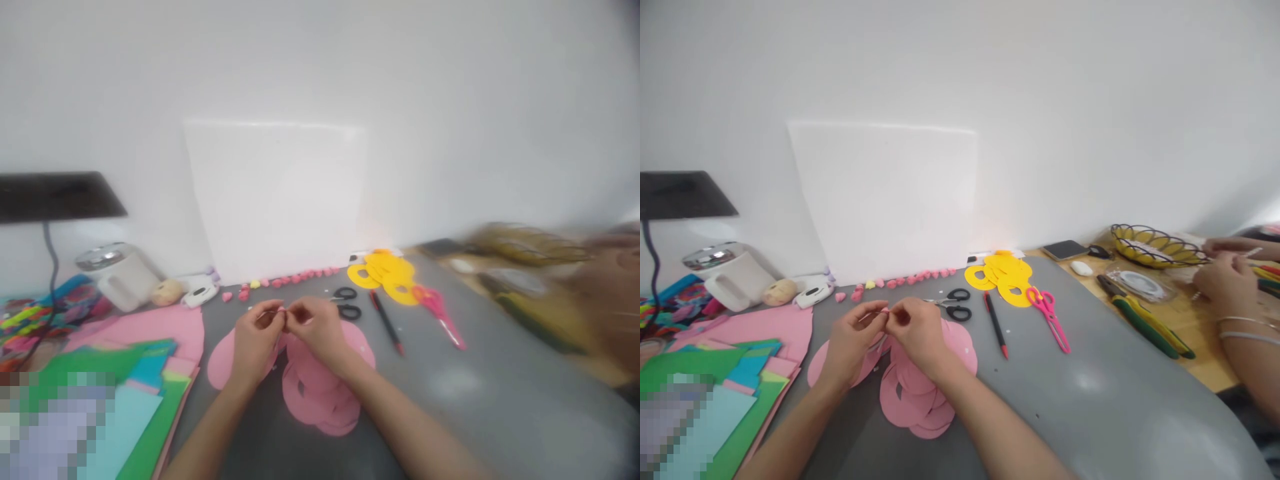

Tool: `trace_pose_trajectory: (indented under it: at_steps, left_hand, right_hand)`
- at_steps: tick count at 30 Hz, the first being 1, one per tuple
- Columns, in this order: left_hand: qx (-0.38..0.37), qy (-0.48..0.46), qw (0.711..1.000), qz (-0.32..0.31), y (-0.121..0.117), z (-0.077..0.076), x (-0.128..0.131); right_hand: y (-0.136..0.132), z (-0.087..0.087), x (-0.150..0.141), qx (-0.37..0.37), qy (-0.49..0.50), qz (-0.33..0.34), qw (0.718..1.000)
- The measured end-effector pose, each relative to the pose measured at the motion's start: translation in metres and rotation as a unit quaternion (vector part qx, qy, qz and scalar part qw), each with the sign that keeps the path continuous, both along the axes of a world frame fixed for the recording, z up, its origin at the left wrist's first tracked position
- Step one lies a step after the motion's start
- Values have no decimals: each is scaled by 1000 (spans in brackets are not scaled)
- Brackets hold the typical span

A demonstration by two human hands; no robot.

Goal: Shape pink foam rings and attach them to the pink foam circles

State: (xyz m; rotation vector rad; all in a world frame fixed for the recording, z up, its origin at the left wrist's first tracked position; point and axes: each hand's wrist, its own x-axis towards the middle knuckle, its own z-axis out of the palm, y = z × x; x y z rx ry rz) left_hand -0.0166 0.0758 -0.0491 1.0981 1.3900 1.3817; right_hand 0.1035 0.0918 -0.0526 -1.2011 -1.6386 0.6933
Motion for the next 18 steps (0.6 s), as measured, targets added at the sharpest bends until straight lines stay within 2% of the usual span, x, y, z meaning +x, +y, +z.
trace_pose_trajectory:
  at_steps: [3,6,9,13,18]
  left_hand:
    - [-14,4,1000,4,0,0,0]
    - [-21,1,1000,-16,-2,2,-1]
    - [-30,-44,998,-40,-2,6,-1]
    - [-35,-82,996,-28,0,8,0]
    - [-17,-9,999,-42,-2,6,-2]
  right_hand:
    - [-1,-1,-1,12,-25,-12,1000]
    - [1,-2,0,-43,32,1,999]
    - [6,-3,5,-112,92,12,989]
    - [12,-5,9,-150,123,24,981]
    - [11,-4,8,-139,121,34,982]
